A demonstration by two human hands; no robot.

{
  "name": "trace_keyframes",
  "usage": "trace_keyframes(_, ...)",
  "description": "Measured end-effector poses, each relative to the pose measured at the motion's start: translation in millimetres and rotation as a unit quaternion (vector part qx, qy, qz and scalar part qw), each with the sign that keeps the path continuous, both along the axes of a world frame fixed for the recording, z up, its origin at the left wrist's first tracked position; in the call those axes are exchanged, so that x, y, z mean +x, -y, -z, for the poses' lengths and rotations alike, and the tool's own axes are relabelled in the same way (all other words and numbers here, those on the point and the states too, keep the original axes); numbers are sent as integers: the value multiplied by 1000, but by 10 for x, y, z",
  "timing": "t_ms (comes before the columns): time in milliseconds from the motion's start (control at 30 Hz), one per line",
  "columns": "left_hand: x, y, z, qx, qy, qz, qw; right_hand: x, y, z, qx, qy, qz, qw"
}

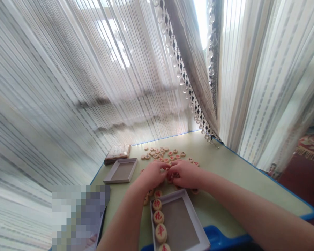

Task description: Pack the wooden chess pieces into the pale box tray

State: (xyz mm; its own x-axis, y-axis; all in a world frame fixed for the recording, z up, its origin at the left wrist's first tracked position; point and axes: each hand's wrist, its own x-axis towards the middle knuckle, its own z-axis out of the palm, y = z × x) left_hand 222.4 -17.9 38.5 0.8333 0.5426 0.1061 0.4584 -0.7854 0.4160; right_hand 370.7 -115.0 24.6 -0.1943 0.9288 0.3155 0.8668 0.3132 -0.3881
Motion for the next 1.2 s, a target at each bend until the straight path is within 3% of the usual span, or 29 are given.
trace_keyframes(100,-7,19,-44,13,-15,-6,1000,-18,12,-25,5,12,36,999)
trace_keyframes(333,-59,18,-124,25,-50,-82,995,-54,8,-3,-19,39,103,994)
trace_keyframes(500,-62,2,-111,73,-57,-101,991,-29,27,-30,-21,16,77,997)
trace_keyframes(967,-3,64,-85,103,-34,-108,988,-8,-5,8,-27,33,122,992)
trace_keyframes(1200,-49,119,-210,107,37,-102,988,76,-3,-67,29,-13,43,999)
